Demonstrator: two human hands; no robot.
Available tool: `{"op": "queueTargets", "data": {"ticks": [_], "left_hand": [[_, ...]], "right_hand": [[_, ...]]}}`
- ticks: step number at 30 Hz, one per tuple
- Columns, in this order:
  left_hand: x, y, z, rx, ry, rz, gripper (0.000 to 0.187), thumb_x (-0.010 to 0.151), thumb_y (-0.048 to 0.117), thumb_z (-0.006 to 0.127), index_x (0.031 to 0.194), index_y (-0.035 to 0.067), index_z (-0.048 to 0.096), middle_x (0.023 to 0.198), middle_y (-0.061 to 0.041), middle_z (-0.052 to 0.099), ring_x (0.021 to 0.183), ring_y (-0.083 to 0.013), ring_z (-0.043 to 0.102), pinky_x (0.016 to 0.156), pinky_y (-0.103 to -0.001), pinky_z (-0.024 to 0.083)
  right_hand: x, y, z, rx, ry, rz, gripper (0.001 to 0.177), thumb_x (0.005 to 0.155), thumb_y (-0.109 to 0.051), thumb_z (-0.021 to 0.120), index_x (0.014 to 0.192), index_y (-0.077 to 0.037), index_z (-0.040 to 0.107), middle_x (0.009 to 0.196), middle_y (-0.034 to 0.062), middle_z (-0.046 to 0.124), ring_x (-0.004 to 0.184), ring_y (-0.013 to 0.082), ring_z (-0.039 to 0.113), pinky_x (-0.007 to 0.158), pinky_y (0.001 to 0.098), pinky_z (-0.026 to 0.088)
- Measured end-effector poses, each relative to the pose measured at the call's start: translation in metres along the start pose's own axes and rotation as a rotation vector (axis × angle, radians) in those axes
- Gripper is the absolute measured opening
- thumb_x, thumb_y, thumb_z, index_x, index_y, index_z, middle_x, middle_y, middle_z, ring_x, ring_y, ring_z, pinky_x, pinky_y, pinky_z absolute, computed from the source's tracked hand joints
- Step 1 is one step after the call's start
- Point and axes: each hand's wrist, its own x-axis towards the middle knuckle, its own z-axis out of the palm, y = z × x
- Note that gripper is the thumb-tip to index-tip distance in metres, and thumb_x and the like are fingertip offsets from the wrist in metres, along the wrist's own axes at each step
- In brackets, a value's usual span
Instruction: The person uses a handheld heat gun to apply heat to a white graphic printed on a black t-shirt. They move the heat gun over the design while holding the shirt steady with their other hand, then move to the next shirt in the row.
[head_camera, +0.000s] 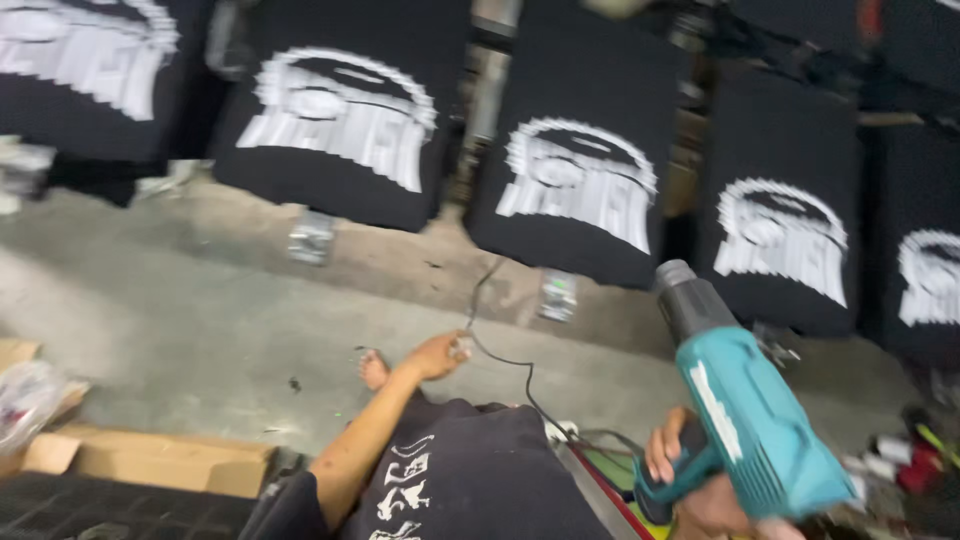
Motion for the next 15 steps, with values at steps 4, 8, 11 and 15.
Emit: {"op": "queueTargets", "data": {"ticks": [4,8,11,15], "left_hand": [[-0.061,-0.082,-0.049,-0.183,0.044,-0.045,0.05,0.086,0.046,0.055,0.132,0.028,0.048,0.112,-0.003,0.067,0.106,-0.0182,0.064,0.095,-0.028,0.043],[-0.139,-0.178,-0.131,-0.439,0.361,-0.231,0.046,0.083,0.048,0.057,0.121,0.021,0.06,0.096,-0.004,0.07,0.087,-0.0157,0.064,0.082,-0.029,0.047],[-0.188,-0.226,-0.204,-0.49,0.726,-0.359,0.04,0.084,0.046,0.056,0.116,0.022,0.061,0.1,-0.004,0.069,0.092,-0.0182,0.064,0.084,-0.032,0.046],[-0.24,-0.233,-0.311,-0.547,1.109,-0.316,0.033,0.087,0.039,0.055,0.113,0.02,0.061,0.096,-0.004,0.064,0.086,-0.0185,0.063,0.081,-0.033,0.045]], "right_hand": [[0.085,0.079,0.034,0.245,-0.458,0.063,0.032,0.099,-0.025,0.056,0.083,0.002,0.048,0.071,0.0153,0.046,0.05,0.0268,0.048,0.05,0.0377,0.047],[0.173,0.138,0.183,0.266,-0.785,0.494,0.082,0.064,-0.062,0.058,0.104,0.009,0.049,0.085,0.0181,0.055,0.067,0.0269,0.052,0.061,0.0378,0.043],[0.185,0.145,0.303,-0.072,-0.273,0.215,0.106,0.038,-0.088,0.055,0.084,0.007,0.045,0.058,0.01,0.045,0.039,0.0143,0.04,0.034,0.0274,0.036],[0.243,0.187,0.349,-0.085,-0.255,0.375,0.097,0.052,-0.092,0.044,0.075,0.002,0.045,0.063,0.0096,0.041,0.044,0.0157,0.037,0.038,0.0321,0.031]]}}
